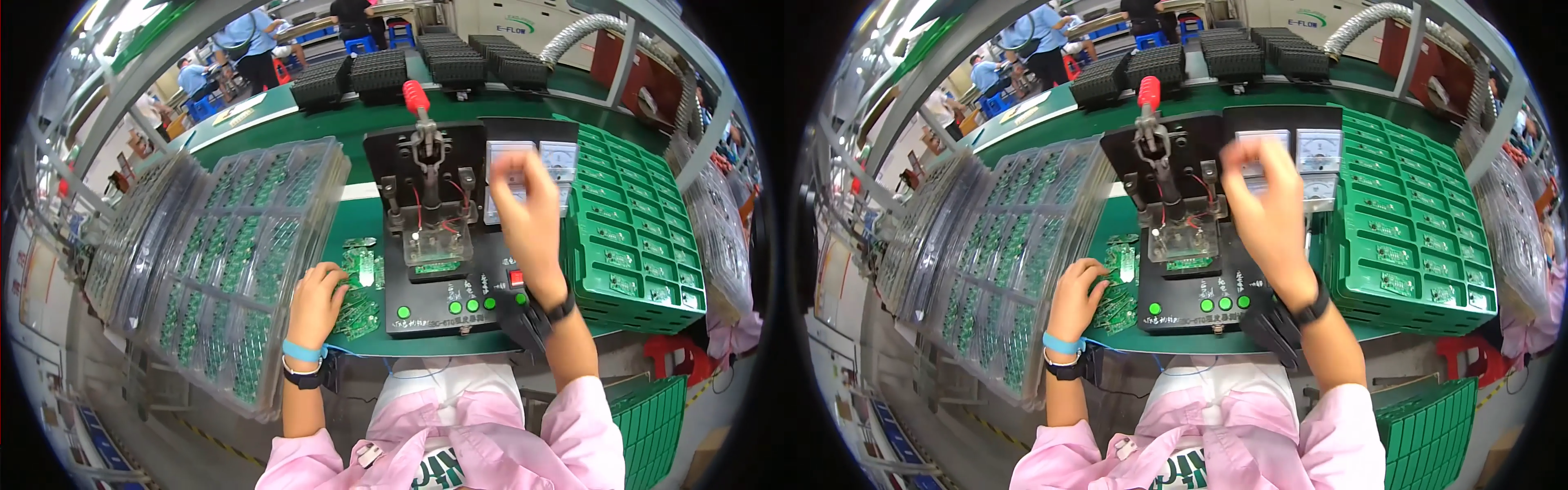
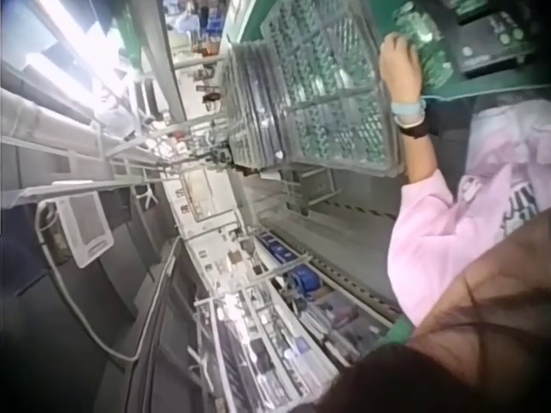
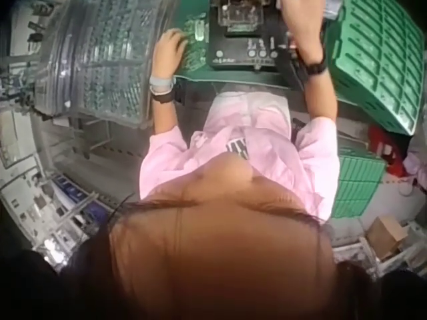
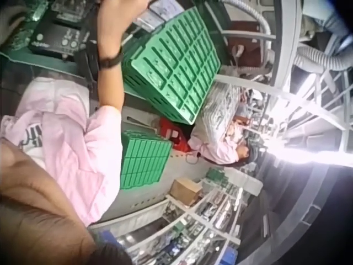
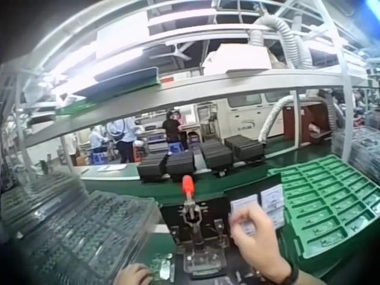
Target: The person tests circuit boards by placing them into a testing machine, pulling a red lever, and pressing buttons. After each test, they lift the lever and place the board into a green tray.
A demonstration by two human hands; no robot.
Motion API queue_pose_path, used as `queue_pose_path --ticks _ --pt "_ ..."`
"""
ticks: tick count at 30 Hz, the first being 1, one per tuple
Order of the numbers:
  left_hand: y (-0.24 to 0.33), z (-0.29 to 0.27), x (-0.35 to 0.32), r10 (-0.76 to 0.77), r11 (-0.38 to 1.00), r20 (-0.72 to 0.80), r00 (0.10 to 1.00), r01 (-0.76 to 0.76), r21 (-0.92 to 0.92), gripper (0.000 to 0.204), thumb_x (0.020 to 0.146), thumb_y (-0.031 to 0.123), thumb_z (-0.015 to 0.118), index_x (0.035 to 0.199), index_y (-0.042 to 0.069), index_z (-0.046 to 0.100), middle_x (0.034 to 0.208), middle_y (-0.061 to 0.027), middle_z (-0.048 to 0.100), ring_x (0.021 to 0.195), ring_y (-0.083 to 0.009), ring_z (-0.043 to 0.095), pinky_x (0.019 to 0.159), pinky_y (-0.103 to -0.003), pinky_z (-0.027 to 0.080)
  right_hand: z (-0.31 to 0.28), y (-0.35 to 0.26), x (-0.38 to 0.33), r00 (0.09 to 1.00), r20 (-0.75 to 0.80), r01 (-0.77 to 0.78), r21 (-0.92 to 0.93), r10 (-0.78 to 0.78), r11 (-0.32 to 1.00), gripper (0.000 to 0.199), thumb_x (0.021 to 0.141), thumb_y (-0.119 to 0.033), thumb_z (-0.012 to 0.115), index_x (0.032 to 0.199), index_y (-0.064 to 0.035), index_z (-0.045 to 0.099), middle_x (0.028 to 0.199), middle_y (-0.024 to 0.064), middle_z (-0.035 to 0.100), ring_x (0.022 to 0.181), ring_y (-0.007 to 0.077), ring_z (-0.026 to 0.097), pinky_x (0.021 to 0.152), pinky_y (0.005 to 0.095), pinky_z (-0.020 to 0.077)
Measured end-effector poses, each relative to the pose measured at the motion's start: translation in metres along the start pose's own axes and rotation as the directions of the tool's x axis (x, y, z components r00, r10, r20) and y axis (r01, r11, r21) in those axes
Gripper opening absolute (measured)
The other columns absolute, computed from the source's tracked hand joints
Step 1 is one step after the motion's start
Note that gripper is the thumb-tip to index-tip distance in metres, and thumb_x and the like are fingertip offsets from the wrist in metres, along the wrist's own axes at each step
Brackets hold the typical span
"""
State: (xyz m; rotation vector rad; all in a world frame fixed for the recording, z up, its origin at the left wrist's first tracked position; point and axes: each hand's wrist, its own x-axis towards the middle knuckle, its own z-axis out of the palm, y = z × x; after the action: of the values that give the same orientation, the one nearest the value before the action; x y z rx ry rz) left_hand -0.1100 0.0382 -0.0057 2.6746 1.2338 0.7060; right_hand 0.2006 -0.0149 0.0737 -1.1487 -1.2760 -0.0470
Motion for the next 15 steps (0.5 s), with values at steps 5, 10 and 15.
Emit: queue_pose_path --ticks 5,10,15 --pt "0.003 0.010 0.019 0.080 0.997 -0.037 0.996 -0.081 -0.019 0.023 0.079 0.008 0.071 0.101 0.004 0.064 0.100 -0.0120 0.061 0.095 -0.0337 0.060 0.081 -0.043 0.049 -0.020 0.017 -0.069 0.741 0.487 -0.508 -0.042 0.462 0.860 0.012 0.082 -0.006 0.067 0.091 0.0000 0.062 0.087 0.0024 0.059 0.073 0.0073 0.051 0.065 0.0256 0.0440" --pt "0.021 0.023 0.030 -0.015 1.000 -0.005 1.000 0.014 -0.008 0.032 0.078 0.007 0.072 0.107 0.004 0.061 0.097 -0.0136 0.060 0.088 -0.0322 0.061 0.076 -0.042 0.050 0.000 0.009 -0.070 0.755 0.580 -0.199 -0.241 0.306 0.950 0.018 0.079 -0.008 0.070 0.092 0.0010 0.061 0.083 0.0052 0.057 0.070 0.0087 0.049 0.063 0.0264 0.0428" --pt "0.028 0.018 0.037 -0.117 0.967 0.142 0.983 0.145 -0.208 0.033 0.077 0.003 0.069 0.109 0.004 0.059 0.103 -0.0180 0.058 0.093 -0.0373 0.060 0.077 -0.045 0.050 0.003 0.007 -0.068 0.745 0.533 -0.303 -0.266 0.402 0.915 0.024 0.077 -0.011 0.074 0.092 0.0008 0.060 0.076 0.0073 0.055 0.066 0.0106 0.049 0.061 0.0282 0.0420"
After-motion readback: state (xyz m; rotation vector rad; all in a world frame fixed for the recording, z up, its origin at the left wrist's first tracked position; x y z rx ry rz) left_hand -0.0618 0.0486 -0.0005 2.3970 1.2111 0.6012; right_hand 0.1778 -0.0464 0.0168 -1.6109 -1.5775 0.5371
